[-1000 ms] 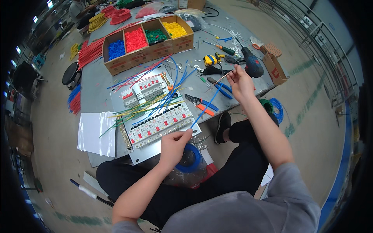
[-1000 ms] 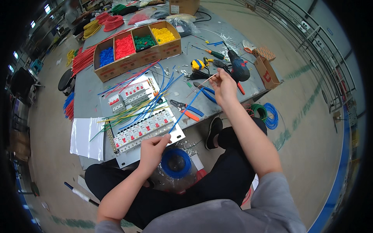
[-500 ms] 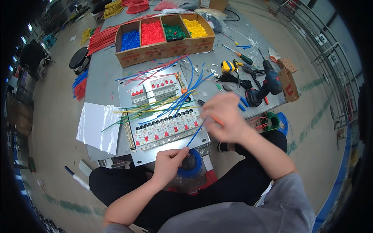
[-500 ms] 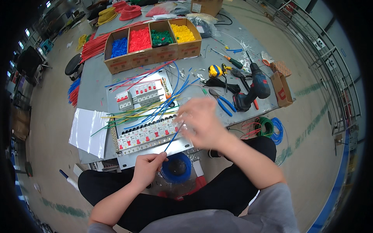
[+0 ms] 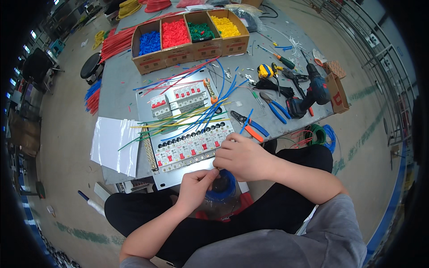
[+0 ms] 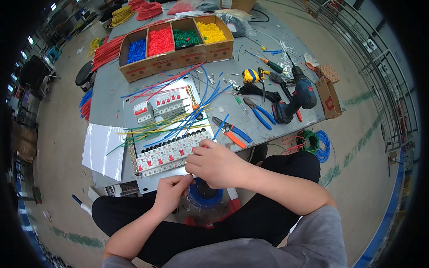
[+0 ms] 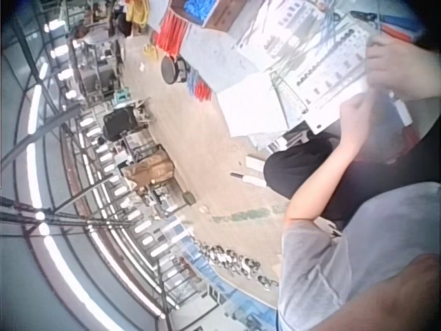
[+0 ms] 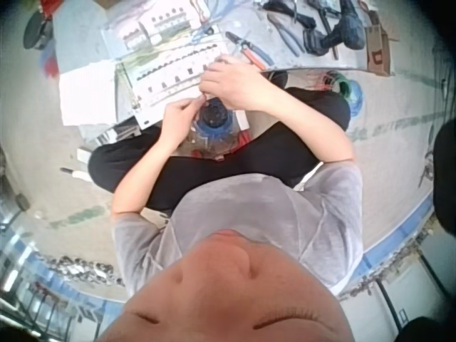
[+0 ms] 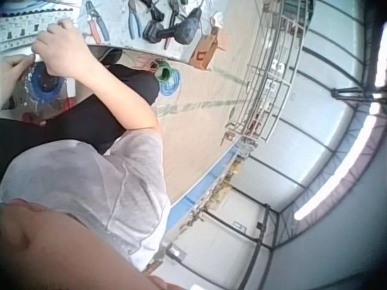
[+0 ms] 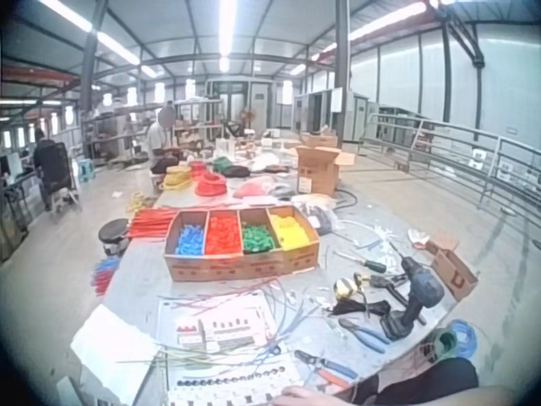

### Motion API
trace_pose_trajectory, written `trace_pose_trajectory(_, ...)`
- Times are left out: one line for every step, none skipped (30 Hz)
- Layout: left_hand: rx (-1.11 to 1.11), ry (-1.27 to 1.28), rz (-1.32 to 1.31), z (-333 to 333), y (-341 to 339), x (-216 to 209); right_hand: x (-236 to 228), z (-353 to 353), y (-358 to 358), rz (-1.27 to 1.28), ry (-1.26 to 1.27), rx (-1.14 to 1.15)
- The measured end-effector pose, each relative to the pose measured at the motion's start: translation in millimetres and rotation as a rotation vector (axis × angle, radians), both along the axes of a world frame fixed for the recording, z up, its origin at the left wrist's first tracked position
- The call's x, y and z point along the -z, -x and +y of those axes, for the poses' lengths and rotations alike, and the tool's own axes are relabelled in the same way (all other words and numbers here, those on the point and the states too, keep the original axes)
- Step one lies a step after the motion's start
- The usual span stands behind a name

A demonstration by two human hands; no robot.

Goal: The person sits on the floor and wires a metal electrical panel. They pull blue wires from a spool, cut them with pliers, and insert them into terminal blocks on the panel. The person repeats this process for multiple wires throughout the clip.

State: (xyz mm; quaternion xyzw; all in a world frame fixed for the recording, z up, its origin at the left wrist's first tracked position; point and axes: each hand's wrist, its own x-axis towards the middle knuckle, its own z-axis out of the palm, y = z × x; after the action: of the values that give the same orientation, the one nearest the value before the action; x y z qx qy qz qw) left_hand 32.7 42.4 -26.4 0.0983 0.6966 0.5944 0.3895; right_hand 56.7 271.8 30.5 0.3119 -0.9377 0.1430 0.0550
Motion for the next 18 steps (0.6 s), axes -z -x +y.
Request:
trace_pose_trajectory(-0.017,-0.034,-0.016,0.5,0.3,0.1,-2.6,0.2,2.2,0.018,-0.037,0.006)
trace_pose_trajectory(-0.035,-0.068,-0.033,2.5,0.8,-0.4,-8.1,5.7,6.9,0.000,0.001,0.050)
trace_pose_trajectory(-0.047,-0.106,-0.048,4.4,1.5,-1.7,-15.7,16.8,13.1,-0.016,0.036,0.100)
trace_pose_trajectory(-0.039,-0.117,-0.033,4.9,2.3,-2.1,-19.2,32.4,20.1,0.053,0.065,0.157)
trace_pose_trajectory(-0.034,-0.128,-0.015,4.0,3.8,-1.1,-25.0,49.9,28.3,0.085,0.110,0.186)
trace_pose_trajectory(-0.030,-0.139,0.006,3.5,6.0,0.2,-34.0,67.4,37.5,0.088,0.181,0.196)
trace_pose_trajectory(-0.042,-0.150,-0.001,3.3,6.1,1.0,-37.9,83.5,46.9,0.091,0.231,0.230)
trace_pose_trajectory(-0.057,-0.160,-0.008,1.3,3.0,2.9,-38.4,100.4,59.6,0.088,0.233,0.234)
trace_pose_trajectory(-0.073,-0.171,-0.018,-1.1,-0.3,6.6,-41.5,113.3,71.0,0.049,0.210,0.268)
trace_pose_trajectory(-0.080,-0.149,-0.054,-3.8,-3.4,14.3,-35.6,130.2,86.2,0.000,0.224,0.290)
trace_pose_trajectory(-0.075,-0.108,-0.047,-5.9,-5.2,16.2,-23.5,144.4,98.8,-0.052,0.236,0.314)
trace_pose_trajectory(-0.073,-0.066,-0.043,-8.0,-6.0,17.6,-8.8,151.1,107.1,-0.089,0.243,0.308)
trace_pose_trajectory(-0.070,-0.020,-0.040,-10.8,-7.3,19.8,4.1,153.4,114.5,-0.130,0.254,0.301)
trace_pose_trajectory(-0.047,0.004,0.036,-13.6,-5.4,28.6,15.1,158.3,121.0,-0.170,0.265,0.294)
trace_pose_trajectory(-0.049,-0.009,0.022,-14.2,-3.3,31.2,22.5,155.7,126.2,-0.222,0.273,0.276)
trace_pose_trajectory(-0.045,-0.020,0.006,-14.3,-2.2,33.0,30.3,149.3,128.1,-0.275,0.283,0.263)
trace_pose_trajectory(-0.043,-0.032,-0.011,-13.4,0.0,34.1,38.0,142.7,131.0,-0.328,0.292,0.250)
trace_pose_trajectory(-0.064,-0.052,-0.006,-9.6,2.1,32.2,40.9,136.6,134.2,-0.361,0.293,0.239)
